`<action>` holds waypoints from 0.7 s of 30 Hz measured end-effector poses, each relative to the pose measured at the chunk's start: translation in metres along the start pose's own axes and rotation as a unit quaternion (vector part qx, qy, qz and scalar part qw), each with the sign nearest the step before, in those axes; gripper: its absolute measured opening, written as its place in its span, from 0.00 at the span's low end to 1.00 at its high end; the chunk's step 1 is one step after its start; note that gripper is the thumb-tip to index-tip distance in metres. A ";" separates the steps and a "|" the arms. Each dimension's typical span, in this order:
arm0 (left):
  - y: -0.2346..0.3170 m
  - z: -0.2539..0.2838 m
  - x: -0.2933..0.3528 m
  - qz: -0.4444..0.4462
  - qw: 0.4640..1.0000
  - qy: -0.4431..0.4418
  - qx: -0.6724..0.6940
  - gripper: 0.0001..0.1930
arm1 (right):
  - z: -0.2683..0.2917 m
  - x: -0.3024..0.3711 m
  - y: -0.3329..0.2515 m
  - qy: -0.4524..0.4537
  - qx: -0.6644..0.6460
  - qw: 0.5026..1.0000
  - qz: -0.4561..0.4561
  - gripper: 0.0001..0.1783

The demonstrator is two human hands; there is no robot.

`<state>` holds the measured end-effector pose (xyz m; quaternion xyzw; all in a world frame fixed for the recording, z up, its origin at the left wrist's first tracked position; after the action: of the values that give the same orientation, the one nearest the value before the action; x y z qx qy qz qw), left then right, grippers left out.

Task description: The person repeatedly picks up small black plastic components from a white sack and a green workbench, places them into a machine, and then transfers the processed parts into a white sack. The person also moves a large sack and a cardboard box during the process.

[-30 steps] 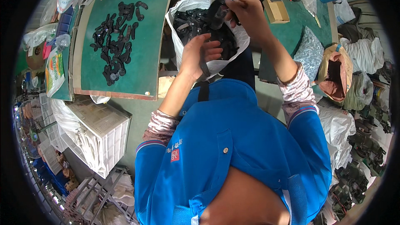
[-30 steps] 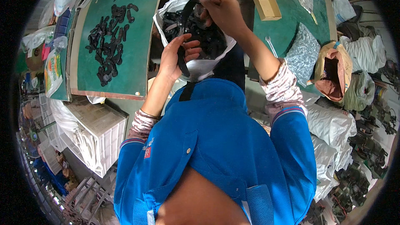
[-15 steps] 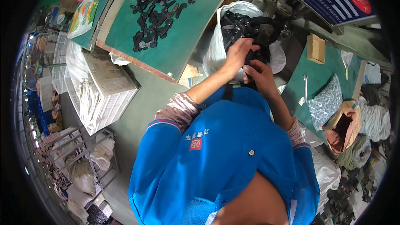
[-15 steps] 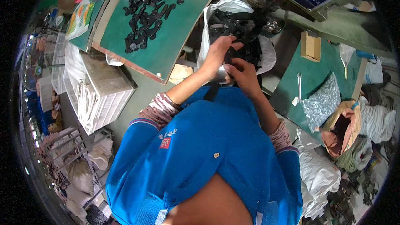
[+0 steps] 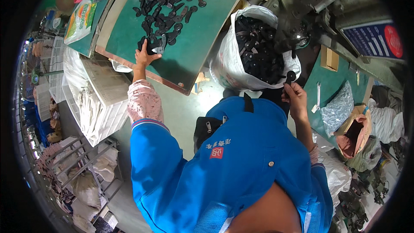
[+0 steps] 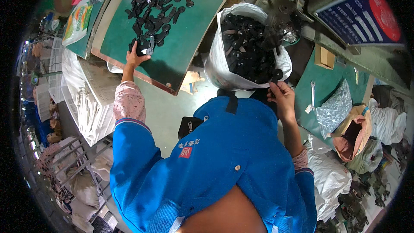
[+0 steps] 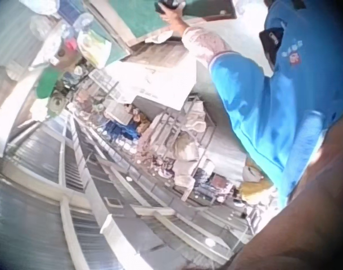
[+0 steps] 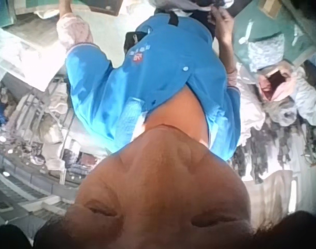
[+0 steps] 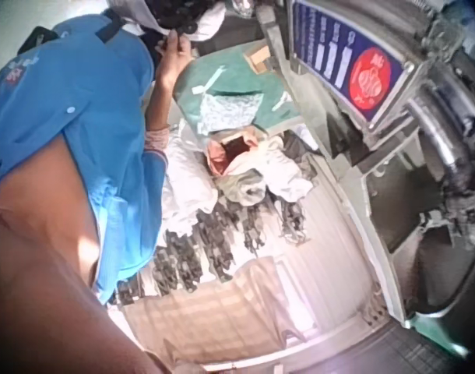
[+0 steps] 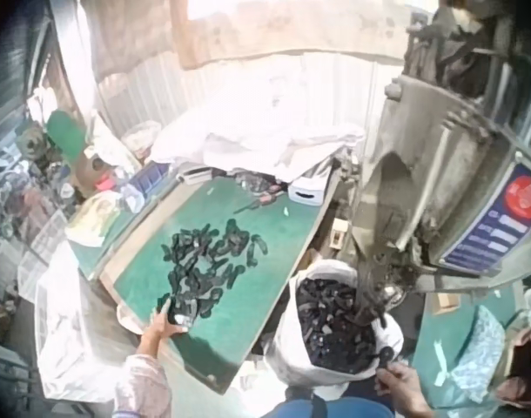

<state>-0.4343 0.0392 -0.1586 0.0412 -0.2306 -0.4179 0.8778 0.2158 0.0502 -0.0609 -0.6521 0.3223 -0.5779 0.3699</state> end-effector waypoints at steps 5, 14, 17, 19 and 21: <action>-0.012 0.003 -0.016 -0.057 0.991 0.076 0.090 0.40 | -0.012 -0.009 -0.009 -0.027 0.030 0.999 0.017 0.07; 0.066 0.007 0.019 0.119 0.992 -0.040 -0.024 0.64 | -0.036 -0.019 0.008 -0.049 0.024 0.998 -0.031 0.09; 0.079 0.005 0.015 0.103 0.993 -0.034 -0.050 0.61 | -0.040 -0.020 0.011 -0.051 0.040 0.998 -0.023 0.09; 0.082 0.003 0.009 0.097 0.994 -0.027 -0.044 0.58 | -0.041 -0.019 0.012 -0.045 0.047 0.998 -0.026 0.09; 0.078 -0.004 -0.005 0.078 0.996 -0.040 -0.029 0.57 | -0.042 -0.018 0.013 -0.049 0.049 0.997 -0.026 0.09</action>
<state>-0.3795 0.0932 -0.1431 -0.0188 -0.2561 -0.3563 0.8984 0.1718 0.0539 -0.0784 -0.6687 0.2577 -0.5703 0.4015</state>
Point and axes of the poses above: each hand's wrist, its own x-axis away from the middle knuckle, its own z-axis out of the back of the hand, y = z × x, the point moved 9 cm from there along -x, towards the middle knuckle, and after that the axes turned 2 degrees about -y, right-handed, at the moved point
